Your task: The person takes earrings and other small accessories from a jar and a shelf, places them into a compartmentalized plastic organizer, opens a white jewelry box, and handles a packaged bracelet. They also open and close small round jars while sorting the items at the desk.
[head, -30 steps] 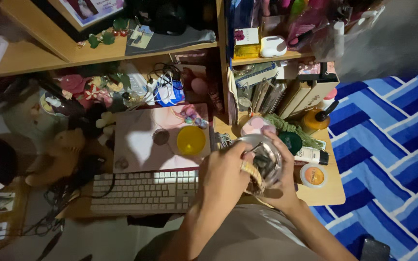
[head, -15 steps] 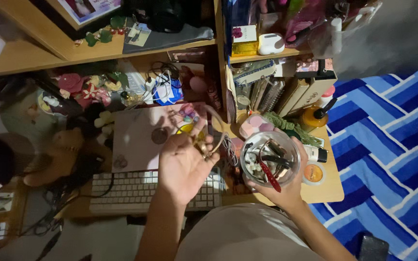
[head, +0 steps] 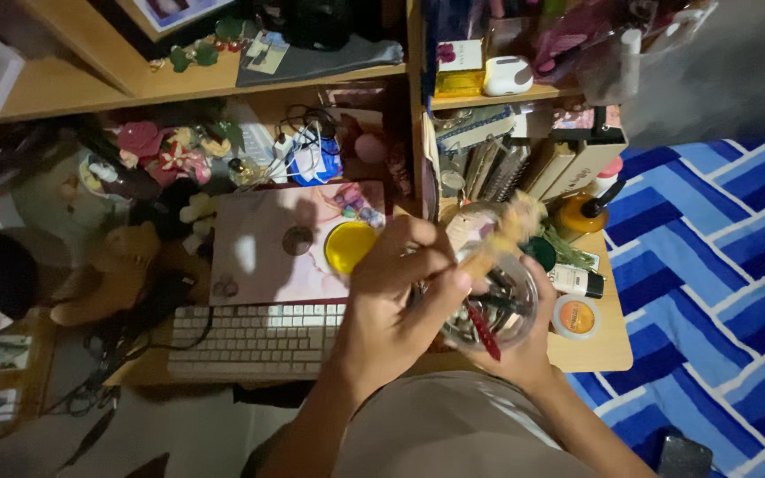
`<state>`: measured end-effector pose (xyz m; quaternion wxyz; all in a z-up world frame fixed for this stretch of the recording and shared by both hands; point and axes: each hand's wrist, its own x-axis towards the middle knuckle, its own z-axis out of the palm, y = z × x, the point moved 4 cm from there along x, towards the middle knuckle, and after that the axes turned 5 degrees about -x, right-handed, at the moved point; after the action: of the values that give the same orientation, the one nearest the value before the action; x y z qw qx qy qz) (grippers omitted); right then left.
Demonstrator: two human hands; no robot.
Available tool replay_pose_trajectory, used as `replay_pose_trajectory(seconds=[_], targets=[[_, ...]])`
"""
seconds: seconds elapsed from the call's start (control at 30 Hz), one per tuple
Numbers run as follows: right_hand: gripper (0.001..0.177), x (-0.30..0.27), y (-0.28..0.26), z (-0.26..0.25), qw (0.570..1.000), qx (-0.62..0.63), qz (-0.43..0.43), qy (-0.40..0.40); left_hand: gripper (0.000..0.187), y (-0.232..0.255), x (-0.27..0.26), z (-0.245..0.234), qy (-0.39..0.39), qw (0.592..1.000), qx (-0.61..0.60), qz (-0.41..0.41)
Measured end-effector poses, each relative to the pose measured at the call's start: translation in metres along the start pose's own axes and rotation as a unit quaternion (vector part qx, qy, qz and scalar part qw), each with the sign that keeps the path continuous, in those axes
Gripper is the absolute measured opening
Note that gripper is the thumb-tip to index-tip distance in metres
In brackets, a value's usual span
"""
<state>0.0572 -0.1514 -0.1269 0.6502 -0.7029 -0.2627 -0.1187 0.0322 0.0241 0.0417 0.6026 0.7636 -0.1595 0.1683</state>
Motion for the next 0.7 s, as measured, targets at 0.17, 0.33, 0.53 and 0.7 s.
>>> replay_pose_trajectory(seconds=[0.17, 0.33, 0.53, 0.7], targets=[[0.126, 0.005, -0.016, -0.009, 0.997, -0.012, -0.080, 0.017, 0.019, 0.015, 0.016, -0.014, 0.086, 0.968, -0.233, 0.044], [0.128, 0.011, -0.018, -0.015, 0.998, -0.005, -0.051, 0.040, 0.023, -0.021, 0.012, -0.026, 0.261, 0.830, -0.437, -0.228], [0.133, 0.010, -0.005, -0.017, 0.994, -0.081, 0.051, 0.045, 0.018, -0.016, 0.002, 0.003, 0.059, 0.948, -0.281, -0.138], [0.121, 0.011, -0.002, -0.011, 0.996, 0.043, 0.061, 0.039, 0.017, -0.003, 0.010, 0.027, -0.109, 0.993, 0.030, -0.043]])
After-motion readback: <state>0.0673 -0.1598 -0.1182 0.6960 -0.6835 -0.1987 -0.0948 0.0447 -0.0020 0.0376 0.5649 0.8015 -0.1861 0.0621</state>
